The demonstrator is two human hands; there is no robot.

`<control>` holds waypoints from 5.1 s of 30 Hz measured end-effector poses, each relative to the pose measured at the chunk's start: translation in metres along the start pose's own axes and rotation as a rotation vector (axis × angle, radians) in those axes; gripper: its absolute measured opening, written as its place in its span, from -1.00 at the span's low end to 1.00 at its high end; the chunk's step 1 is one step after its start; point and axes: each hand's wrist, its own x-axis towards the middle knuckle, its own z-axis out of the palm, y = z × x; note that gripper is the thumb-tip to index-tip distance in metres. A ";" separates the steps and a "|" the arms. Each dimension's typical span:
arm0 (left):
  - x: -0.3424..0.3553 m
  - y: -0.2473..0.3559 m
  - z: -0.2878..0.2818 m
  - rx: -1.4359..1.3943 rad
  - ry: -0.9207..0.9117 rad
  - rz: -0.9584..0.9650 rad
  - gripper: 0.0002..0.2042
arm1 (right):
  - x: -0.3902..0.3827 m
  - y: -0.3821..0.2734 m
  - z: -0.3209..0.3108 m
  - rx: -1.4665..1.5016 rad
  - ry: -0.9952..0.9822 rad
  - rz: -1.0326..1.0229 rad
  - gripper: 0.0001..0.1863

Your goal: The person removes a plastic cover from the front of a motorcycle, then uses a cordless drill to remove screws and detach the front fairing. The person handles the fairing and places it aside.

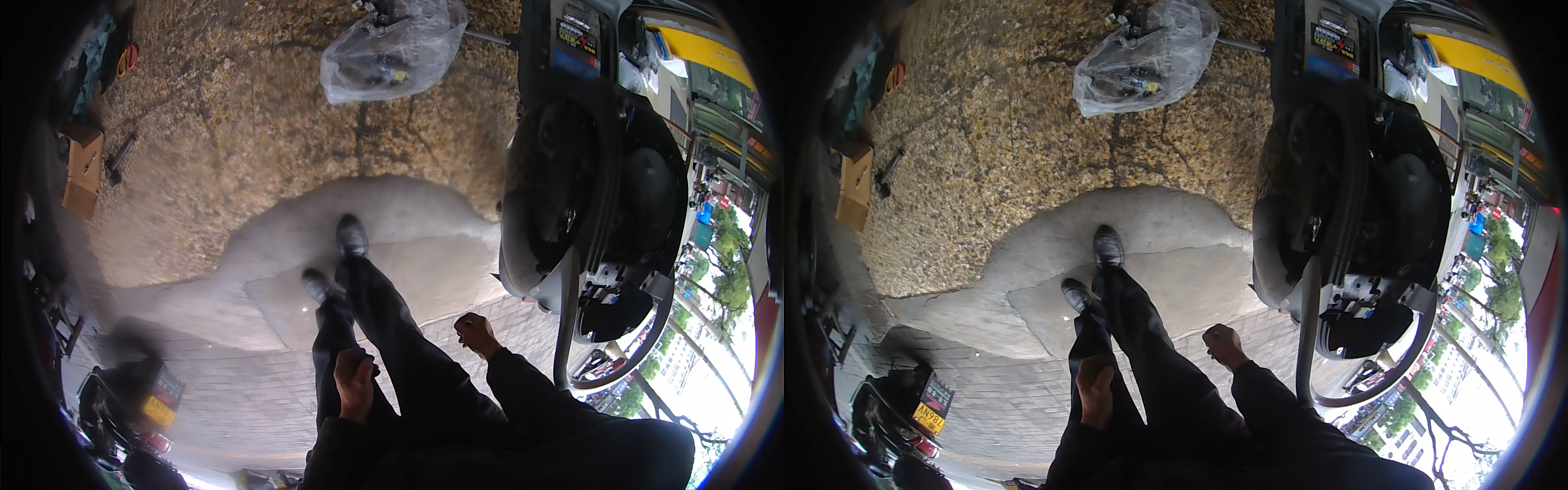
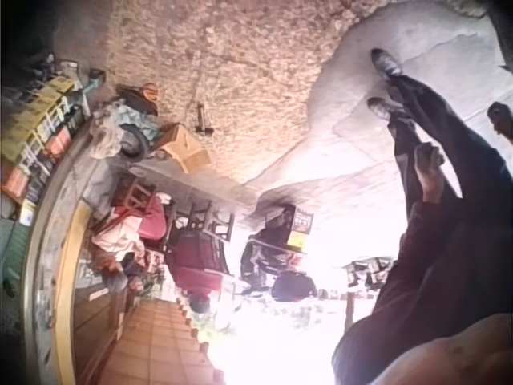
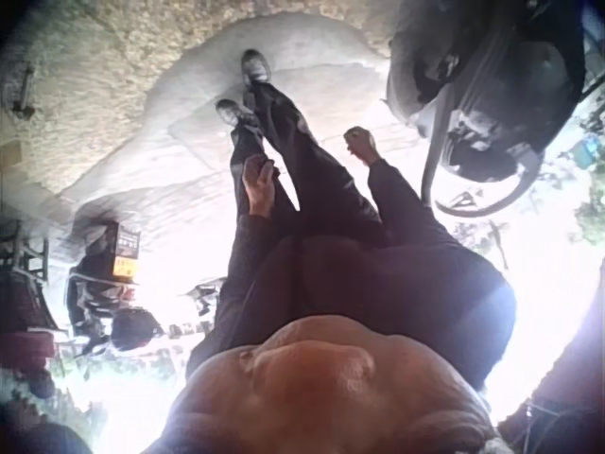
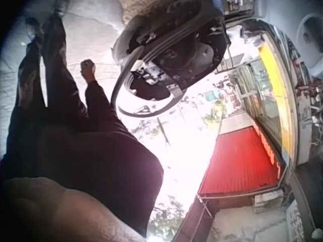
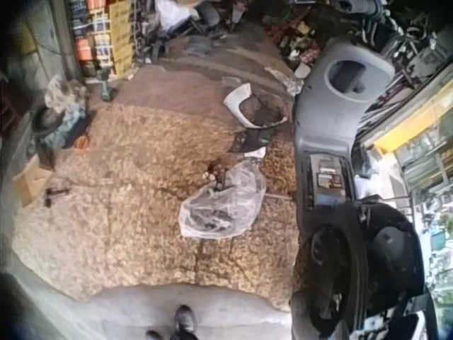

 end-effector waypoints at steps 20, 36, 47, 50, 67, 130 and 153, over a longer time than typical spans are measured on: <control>-0.045 -0.062 -0.059 0.235 -0.128 -0.019 -0.84 | -0.023 0.168 0.061 0.271 0.079 -0.055 -0.83; -0.112 -0.119 0.013 0.403 -0.375 0.039 -0.88 | -0.060 0.392 0.050 0.649 0.298 0.067 -0.75; -0.158 -0.241 0.185 0.817 -0.448 0.097 -0.86 | 0.014 0.556 0.019 1.061 0.238 0.093 -0.80; -0.185 -0.302 0.249 0.982 -0.628 0.168 -0.89 | 0.015 0.632 0.010 1.112 0.274 0.254 -0.81; -0.239 -0.403 0.479 1.072 -0.881 -0.080 -0.88 | 0.003 0.690 -0.026 1.457 0.204 0.476 -0.82; -0.101 -0.439 0.773 0.611 -0.086 -0.018 -0.82 | 0.608 0.501 -0.602 0.675 -0.012 -0.387 -0.47; 0.008 -0.368 0.724 0.709 0.220 1.001 -0.45 | 0.631 0.302 -0.590 -0.143 0.615 -0.886 -0.44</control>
